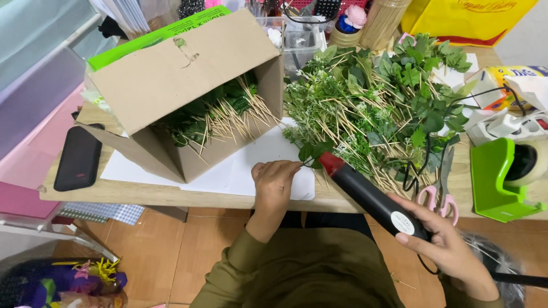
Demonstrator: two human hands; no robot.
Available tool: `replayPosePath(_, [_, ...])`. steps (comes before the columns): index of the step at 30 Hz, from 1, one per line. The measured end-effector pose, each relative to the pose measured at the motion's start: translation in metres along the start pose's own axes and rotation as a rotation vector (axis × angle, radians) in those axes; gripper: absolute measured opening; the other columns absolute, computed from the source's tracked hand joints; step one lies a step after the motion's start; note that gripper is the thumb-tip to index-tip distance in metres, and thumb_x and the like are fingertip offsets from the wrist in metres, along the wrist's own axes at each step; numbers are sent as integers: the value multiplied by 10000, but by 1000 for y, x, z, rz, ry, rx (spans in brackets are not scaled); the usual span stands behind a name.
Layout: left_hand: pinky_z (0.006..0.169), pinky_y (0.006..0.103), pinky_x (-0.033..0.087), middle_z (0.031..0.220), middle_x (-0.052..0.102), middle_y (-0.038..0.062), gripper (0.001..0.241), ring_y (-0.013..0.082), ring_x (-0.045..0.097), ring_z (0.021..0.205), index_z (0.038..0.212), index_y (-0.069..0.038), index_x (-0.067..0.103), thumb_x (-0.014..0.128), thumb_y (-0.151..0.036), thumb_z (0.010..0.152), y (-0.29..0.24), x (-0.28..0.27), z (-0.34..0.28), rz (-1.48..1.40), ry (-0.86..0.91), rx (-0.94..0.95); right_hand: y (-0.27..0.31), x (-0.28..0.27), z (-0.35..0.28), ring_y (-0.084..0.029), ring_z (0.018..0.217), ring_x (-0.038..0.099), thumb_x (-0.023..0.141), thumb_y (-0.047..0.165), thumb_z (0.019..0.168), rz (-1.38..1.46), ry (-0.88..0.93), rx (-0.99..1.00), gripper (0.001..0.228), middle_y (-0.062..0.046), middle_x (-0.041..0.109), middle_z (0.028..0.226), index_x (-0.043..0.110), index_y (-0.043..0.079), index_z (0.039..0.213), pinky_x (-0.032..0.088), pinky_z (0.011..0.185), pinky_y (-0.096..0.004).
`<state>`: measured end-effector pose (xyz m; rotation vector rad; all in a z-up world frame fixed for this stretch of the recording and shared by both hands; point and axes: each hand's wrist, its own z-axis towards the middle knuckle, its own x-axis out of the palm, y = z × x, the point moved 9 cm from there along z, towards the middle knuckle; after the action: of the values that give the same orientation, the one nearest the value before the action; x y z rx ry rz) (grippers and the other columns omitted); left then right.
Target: The person uses a heat gun to warm the stems of artificial greenery, then trims the stems with scissors. They arrange the prepared stems into a cardboard box, adjusting the placement to fit them neatly.
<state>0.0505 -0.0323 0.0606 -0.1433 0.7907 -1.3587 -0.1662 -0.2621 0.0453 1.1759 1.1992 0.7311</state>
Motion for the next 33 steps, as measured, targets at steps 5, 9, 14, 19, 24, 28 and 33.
replayPosePath(5, [919,381,327,955,734,-1,226,170,678,860,992,-172,767,618,-11,939,-1,-1,-2,57,-1,23,9,-3,5,-222,1349,569,732,78,759,-46,-45,-20,716,-83,539,1562,542,130,1448,434,1098,-351])
replayPosePath(9, [890,374,320,962,716,6,228,185,659,848,1003,-163,743,619,18,940,-11,-6,2,84,13,64,6,-3,4,-219,1363,563,748,84,741,-57,-64,37,754,-77,524,1580,534,174,1459,466,1080,-349])
replayPosePath(14, [910,379,321,976,699,-14,253,182,643,852,1032,-163,743,716,13,853,-12,1,0,196,48,110,14,-2,3,-225,1330,586,751,83,747,-70,-11,-53,731,-83,549,1554,543,141,1446,440,1089,-366])
replayPosePath(19, [916,382,315,982,693,-27,339,171,641,857,1036,-170,751,742,59,787,-18,2,-1,266,55,155,20,-7,1,-161,1360,537,737,107,766,-108,-68,24,709,-38,563,1537,547,129,1449,314,1164,-312])
replayPosePath(24, [923,374,307,967,691,-23,283,166,646,850,1014,-173,749,701,54,853,-18,-2,-1,240,37,146,15,-7,3,-169,1270,601,739,99,759,-79,-116,124,734,-36,547,1560,543,171,1463,459,1032,-293])
replayPosePath(28, [918,380,318,947,697,-19,289,162,652,837,1011,-168,750,691,76,869,-10,-3,-1,211,3,105,12,-16,-7,-176,1140,632,776,71,731,-91,-123,63,734,-52,664,1409,599,151,1439,446,961,-270])
replayPosePath(33, [909,383,321,951,688,-2,277,177,633,832,1028,-157,749,659,71,898,-19,-4,-1,206,13,117,19,7,-5,-158,1407,517,759,119,758,-102,6,0,719,-43,548,1550,545,109,1444,329,1188,-337])
